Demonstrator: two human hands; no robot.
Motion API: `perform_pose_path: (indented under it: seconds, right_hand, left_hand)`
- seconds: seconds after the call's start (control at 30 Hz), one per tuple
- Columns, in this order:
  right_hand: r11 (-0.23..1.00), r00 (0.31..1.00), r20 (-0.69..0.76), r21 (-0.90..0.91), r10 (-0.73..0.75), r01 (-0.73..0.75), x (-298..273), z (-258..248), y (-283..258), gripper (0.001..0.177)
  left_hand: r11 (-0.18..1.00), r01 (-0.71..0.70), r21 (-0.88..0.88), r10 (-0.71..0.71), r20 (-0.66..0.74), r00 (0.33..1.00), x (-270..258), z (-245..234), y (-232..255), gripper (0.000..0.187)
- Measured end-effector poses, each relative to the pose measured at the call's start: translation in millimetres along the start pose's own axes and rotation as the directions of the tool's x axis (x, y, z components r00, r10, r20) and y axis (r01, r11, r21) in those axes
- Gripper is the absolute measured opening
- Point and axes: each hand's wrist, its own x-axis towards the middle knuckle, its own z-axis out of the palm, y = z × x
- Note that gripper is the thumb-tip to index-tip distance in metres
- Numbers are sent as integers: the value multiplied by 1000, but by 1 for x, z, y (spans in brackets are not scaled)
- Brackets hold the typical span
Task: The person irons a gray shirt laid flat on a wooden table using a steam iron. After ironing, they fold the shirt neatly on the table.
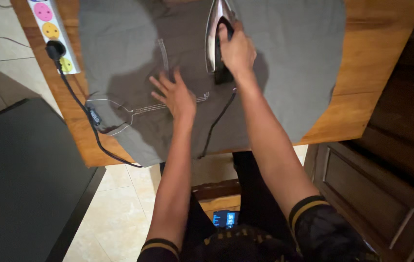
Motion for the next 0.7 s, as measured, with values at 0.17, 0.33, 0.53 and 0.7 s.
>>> perform_pose_path:
  seconds: [0.17,0.33,0.53,0.7]
  right_hand:
    - [997,989,135,33,61,-66,-42,-2,30,54]
    - [990,968,252,135,6,-41,-61,-12,56,50]
    - [937,977,205,348,-65,-11,-19,-20,47,43]
    - [916,980,188,401,-65,-17,-9,-24,48,44]
  left_hand:
    - [832,-349,-432,351,-79,933,-38,-8,38,44]
    - [858,-206,-470,278,88,956,-56,-1,71,58]
    - [841,-194,-504,236,19,972,-36,10,91,68]
    - [884,-228,-407,246,-8,969,-20,18,102,67]
